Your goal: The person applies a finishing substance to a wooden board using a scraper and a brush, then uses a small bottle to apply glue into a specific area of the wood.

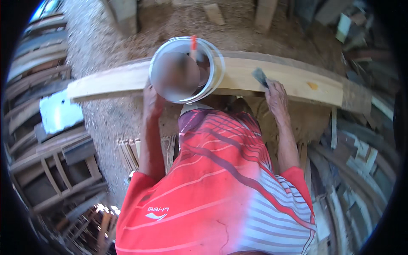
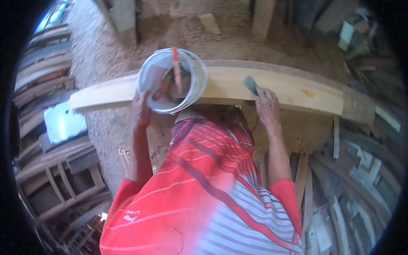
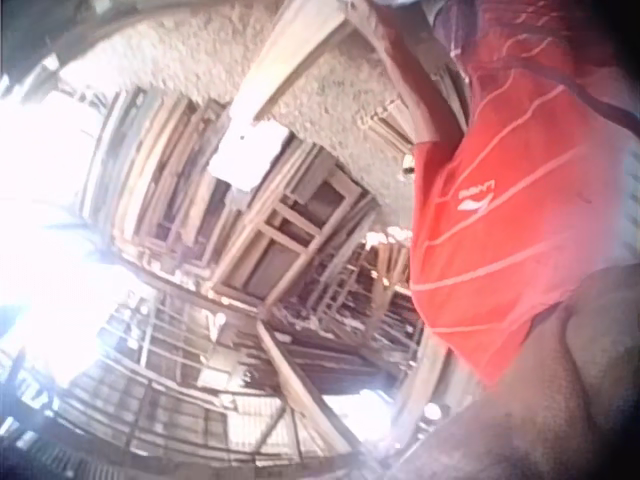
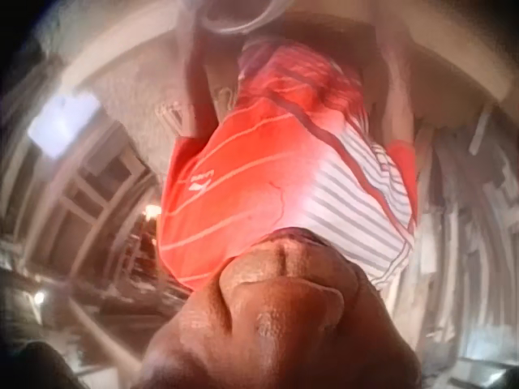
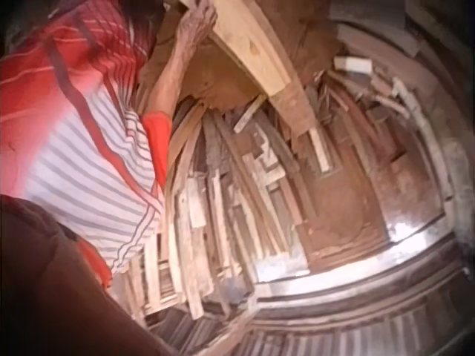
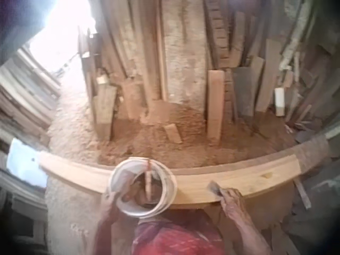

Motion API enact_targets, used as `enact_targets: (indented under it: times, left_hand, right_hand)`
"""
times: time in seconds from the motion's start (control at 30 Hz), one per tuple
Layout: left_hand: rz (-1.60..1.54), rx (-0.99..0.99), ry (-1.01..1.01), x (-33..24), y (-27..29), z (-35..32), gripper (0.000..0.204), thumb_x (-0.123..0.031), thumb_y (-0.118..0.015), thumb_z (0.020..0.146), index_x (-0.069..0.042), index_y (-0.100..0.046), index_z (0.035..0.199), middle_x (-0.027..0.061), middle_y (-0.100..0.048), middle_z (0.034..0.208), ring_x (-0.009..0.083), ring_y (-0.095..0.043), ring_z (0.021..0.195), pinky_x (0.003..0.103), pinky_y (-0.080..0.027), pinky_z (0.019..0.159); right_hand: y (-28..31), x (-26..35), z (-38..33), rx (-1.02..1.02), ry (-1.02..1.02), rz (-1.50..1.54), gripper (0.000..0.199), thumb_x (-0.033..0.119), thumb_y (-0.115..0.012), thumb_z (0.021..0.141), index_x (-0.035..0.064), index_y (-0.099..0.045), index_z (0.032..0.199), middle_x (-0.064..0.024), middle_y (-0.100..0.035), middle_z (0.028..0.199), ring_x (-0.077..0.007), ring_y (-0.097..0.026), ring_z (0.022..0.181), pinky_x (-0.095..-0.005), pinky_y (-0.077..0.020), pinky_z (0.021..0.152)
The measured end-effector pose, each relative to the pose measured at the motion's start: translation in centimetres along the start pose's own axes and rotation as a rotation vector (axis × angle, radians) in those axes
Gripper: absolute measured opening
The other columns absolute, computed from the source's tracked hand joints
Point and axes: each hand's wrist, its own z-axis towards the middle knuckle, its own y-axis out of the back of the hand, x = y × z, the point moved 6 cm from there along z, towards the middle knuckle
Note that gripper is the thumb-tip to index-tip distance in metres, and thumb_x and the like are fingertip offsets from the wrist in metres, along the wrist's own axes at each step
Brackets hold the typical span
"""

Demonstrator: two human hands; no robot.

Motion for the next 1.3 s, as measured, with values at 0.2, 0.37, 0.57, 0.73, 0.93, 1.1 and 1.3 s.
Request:
enact_targets:
  times: [0.2,0.37,0.57,0.73,0.93,1.1,1.3]
  left_hand:
    - [-0.273,0.062,0.392,-5.1,-1.5,-1.6,0.049,-0.030,-0.055,0.095,0.001,-0.053,0.132,0.0124,-0.063,0.107,0.0174,-0.064,0.079,0.031,-0.054,0.063]
    - [-0.346,0.273,0.303,-7.2,-1.2,-1.7,0.060,-0.032,-0.057,0.090,0.002,-0.047,0.138,0.0136,-0.060,0.121,0.0189,-0.062,0.098,0.033,-0.056,0.077]
    - [-0.363,0.309,0.038,-4.9,-1.2,-1.3,0.073,-0.014,-0.058,0.084,0.001,-0.030,0.150,0.0241,-0.049,0.142,0.0323,-0.051,0.130,0.037,-0.038,0.113]
    - [-0.378,0.255,-0.164,-3.6,-1.3,-1.9,0.072,-0.011,-0.058,0.077,0.003,-0.037,0.145,0.0236,-0.056,0.134,0.0314,-0.054,0.128,0.038,-0.041,0.111]
    - [-0.233,0.241,-0.137,-4.4,-1.5,-2.3,0.089,-0.022,-0.064,0.077,0.004,-0.020,0.150,0.0369,-0.038,0.144,0.0467,-0.044,0.135,0.045,-0.036,0.115]
    - [-0.326,0.348,-0.065,-4.0,-0.7,-2.1,0.090,-0.021,-0.061,0.080,0.005,-0.016,0.154,0.0359,-0.031,0.151,0.0446,-0.034,0.144,0.044,-0.030,0.120]
    - [-0.336,0.300,-0.084,-3.7,-1.9,-2.2,0.071,-0.015,-0.059,0.081,0.002,-0.036,0.145,0.0300,-0.045,0.143,0.0434,-0.043,0.137,0.046,-0.035,0.117]
  right_hand:
    - [1.9,2.7,1.7,-0.003,0.001,0.038,0.041,0.009,-0.065,0.089,0.0044,-0.061,0.129,-0.0196,-0.061,0.123,-0.0379,-0.060,0.114,-0.0463,-0.0485,0.098]
    - [7.8,15.1,5.3,-0.238,0.103,0.239,0.036,0.010,-0.064,0.092,0.0030,-0.062,0.127,-0.0194,-0.064,0.117,-0.0363,-0.063,0.108,-0.0434,-0.0523,0.092]
    - [2.7,32.4,10.1,0.154,0.649,0.202,0.023,0.004,-0.066,0.089,-0.0015,-0.066,0.111,-0.0212,-0.067,0.111,-0.0377,-0.066,0.104,-0.0428,-0.0525,0.091]
    - [-10.9,32.1,11.5,0.815,0.991,-0.398,0.018,0.010,-0.063,0.077,0.0012,-0.069,0.090,-0.0209,-0.070,0.096,-0.0358,-0.068,0.090,-0.0456,-0.0530,0.082]
    - [-11.9,30.7,11.0,1.069,0.821,-0.497,0.024,0.011,-0.061,0.080,0.0004,-0.066,0.101,-0.0230,-0.066,0.107,-0.0372,-0.064,0.100,-0.0456,-0.0505,0.088]
    - [-11.0,29.8,11.8,1.079,0.704,-0.520,0.030,0.012,-0.060,0.082,-0.0003,-0.064,0.109,-0.0247,-0.063,0.116,-0.0383,-0.062,0.108,-0.0456,-0.0484,0.094]
    - [-11.3,27.6,11.7,1.061,0.650,-0.474,0.037,0.014,-0.059,0.085,-0.0011,-0.060,0.120,-0.0267,-0.059,0.127,-0.0397,-0.058,0.117,-0.0456,-0.0459,0.100]
